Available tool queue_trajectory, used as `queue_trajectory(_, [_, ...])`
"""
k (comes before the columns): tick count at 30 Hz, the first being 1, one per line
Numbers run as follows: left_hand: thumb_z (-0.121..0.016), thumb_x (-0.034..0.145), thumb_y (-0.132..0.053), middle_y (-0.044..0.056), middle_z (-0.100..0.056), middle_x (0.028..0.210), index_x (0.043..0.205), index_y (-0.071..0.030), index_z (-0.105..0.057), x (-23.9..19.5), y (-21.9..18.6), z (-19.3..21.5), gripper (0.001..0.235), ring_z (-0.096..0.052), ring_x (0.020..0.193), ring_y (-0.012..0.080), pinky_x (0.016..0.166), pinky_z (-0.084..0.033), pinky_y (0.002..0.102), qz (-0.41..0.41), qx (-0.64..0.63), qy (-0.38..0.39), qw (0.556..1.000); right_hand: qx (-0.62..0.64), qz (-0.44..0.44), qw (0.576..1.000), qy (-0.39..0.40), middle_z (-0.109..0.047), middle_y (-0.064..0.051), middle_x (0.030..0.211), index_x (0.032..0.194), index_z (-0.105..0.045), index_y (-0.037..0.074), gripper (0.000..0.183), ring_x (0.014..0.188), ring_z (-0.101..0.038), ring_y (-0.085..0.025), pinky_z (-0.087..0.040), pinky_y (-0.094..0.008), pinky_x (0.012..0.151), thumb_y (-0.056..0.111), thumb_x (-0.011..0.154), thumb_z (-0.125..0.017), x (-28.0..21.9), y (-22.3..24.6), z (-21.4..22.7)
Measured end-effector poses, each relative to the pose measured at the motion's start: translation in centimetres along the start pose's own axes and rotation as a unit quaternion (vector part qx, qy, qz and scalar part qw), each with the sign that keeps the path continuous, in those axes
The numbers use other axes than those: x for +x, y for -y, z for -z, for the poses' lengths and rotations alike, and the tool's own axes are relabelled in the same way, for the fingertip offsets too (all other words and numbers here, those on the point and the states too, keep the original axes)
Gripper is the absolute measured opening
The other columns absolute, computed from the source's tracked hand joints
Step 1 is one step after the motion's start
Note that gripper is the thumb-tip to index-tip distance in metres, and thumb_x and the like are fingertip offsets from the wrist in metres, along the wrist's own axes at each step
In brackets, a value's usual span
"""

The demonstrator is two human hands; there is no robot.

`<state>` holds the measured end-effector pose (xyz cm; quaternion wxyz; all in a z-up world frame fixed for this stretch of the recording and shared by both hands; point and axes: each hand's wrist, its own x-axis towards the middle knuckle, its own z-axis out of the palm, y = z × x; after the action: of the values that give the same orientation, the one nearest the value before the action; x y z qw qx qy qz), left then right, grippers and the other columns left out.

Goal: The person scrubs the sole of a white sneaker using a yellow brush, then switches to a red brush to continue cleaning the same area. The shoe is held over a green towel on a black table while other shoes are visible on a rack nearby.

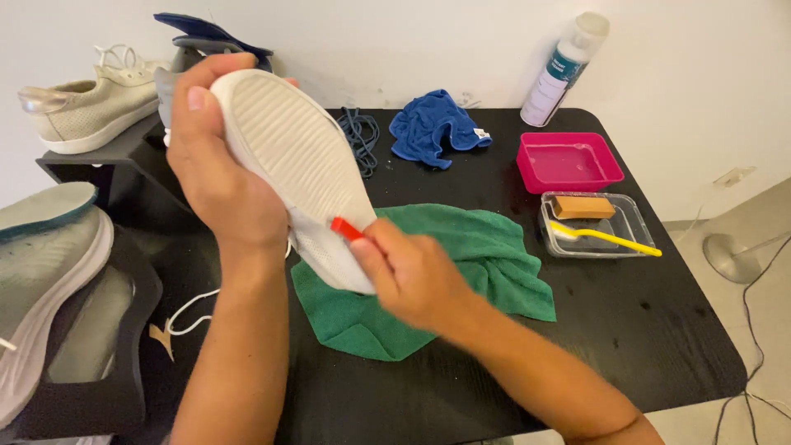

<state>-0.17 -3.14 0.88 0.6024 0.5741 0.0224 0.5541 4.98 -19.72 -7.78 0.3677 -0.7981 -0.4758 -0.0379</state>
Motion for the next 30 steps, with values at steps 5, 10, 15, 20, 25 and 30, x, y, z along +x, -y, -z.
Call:
queue_trajectory(5, [-0.035, 0.103, -0.041, 0.016, -0.072, 0.093, 0.115, -0.008, -0.061, -0.6, -0.4, -0.5, 0.044, -0.069, 0.082, 0.0206, 0.071, -0.054, 0.029, -0.003, 0.009, 0.021, 1.0, -0.029, -0.041, 0.996, -0.079, -0.048, -0.008, 0.056, 0.094, -0.05, 0.009, 0.025, 0.044, -0.047, -0.031, -0.031, -0.046, 0.047, 0.029, 0.108, -0.044, 1.1, -2.0, -0.3])
queue_trajectory(10, [-0.034, 0.103, -0.041, 0.019, -0.073, 0.094, 0.116, -0.008, -0.061, -1.2, -1.1, -1.0, 0.045, -0.069, 0.082, 0.0225, 0.073, -0.055, 0.031, 0.003, -0.012, 0.031, 0.999, 0.042, -0.029, 0.998, -0.023, -0.047, -0.001, 0.056, 0.096, -0.05, 0.009, 0.024, 0.042, -0.046, -0.021, -0.032, -0.038, 0.041, 0.028, 0.108, -0.04, -0.7, 1.2, 0.2])
queue_trajectory(15, [-0.037, 0.102, -0.042, 0.019, -0.073, 0.096, 0.117, -0.008, -0.06, -1.9, -1.2, -1.1, 0.044, -0.068, 0.082, 0.0224, 0.073, -0.055, 0.032, 0.015, -0.031, 0.048, 0.998, 0.022, -0.018, 0.999, -0.035, -0.046, -0.001, 0.058, 0.094, -0.046, 0.009, 0.028, 0.04, -0.048, -0.02, -0.033, -0.037, 0.037, 0.029, 0.109, -0.034, 0.0, -0.2, 0.4])
queue_trajectory(20, [-0.03, 0.105, -0.038, 0.02, -0.072, 0.098, 0.119, -0.005, -0.059, -2.2, -1.5, -1.5, 0.046, -0.069, 0.084, 0.0248, 0.072, -0.053, 0.032, -0.014, 0.001, 0.057, 0.998, 0.131, 0.073, 0.988, 0.028, -0.048, 0.002, 0.061, 0.099, -0.051, 0.001, 0.031, 0.039, -0.042, -0.007, -0.028, -0.02, 0.028, 0.018, 0.111, -0.029, -1.1, 1.9, 0.8])
queue_trajectory(25, [-0.03, 0.104, -0.037, 0.021, -0.072, 0.099, 0.119, -0.004, -0.058, -2.8, -2.0, -1.6, 0.046, -0.069, 0.085, 0.0251, 0.073, -0.053, 0.032, -0.011, 0.009, 0.058, 0.998, 0.05, -0.024, 0.997, -0.044, -0.049, -0.002, 0.06, 0.113, -0.054, 0.007, 0.032, 0.047, -0.048, -0.019, -0.037, -0.037, 0.047, 0.033, 0.107, -0.037, 0.1, 0.0, 1.5])
queue_trajectory(30, [-0.032, 0.103, -0.037, 0.023, -0.07, 0.1, 0.119, -0.001, -0.059, -3.0, -2.1, -2.2, 0.047, -0.069, 0.085, 0.0269, 0.073, -0.053, 0.032, -0.009, -0.011, 0.044, 0.999, 0.073, -0.002, 0.994, -0.079, -0.042, 0.003, 0.057, 0.09, -0.048, 0.008, 0.031, 0.041, -0.041, -0.01, -0.025, -0.03, 0.035, 0.028, 0.11, -0.034, -0.5, 1.1, 1.6])
